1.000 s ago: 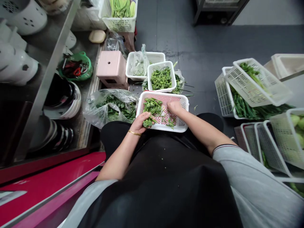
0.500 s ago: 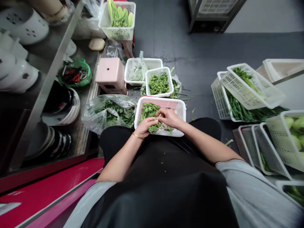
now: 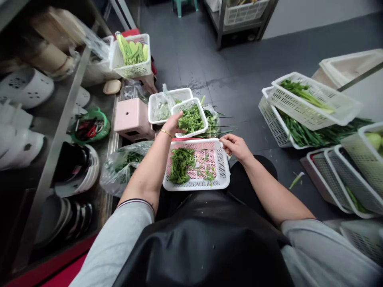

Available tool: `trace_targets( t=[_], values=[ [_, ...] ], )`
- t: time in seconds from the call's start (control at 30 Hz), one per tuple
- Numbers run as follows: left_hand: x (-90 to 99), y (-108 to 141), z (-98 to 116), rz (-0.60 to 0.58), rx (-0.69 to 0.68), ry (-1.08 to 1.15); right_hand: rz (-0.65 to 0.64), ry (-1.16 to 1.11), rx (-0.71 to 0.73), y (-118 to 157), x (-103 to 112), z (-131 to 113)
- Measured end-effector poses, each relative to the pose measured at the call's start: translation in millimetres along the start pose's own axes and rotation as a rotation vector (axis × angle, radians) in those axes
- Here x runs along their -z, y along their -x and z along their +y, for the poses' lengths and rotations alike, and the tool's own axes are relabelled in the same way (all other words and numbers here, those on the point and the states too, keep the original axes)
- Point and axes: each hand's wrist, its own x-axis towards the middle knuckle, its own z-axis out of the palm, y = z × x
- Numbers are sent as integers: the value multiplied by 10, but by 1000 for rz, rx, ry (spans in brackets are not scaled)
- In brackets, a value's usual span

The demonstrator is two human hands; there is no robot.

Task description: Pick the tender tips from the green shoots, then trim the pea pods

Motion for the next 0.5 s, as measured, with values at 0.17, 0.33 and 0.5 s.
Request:
trace_targets(
  t=[0.17, 0.33, 0.5],
  values=[
    [121, -61, -85, 74, -29, -76, -29, 50, 40, -101, 14, 58],
    [499, 773, -440, 43, -164, -43, -112, 302, 159, -47, -61, 107],
    [719, 1607, -1007, 156, -133, 85, -273, 732, 382, 54, -620, 15]
  ],
)
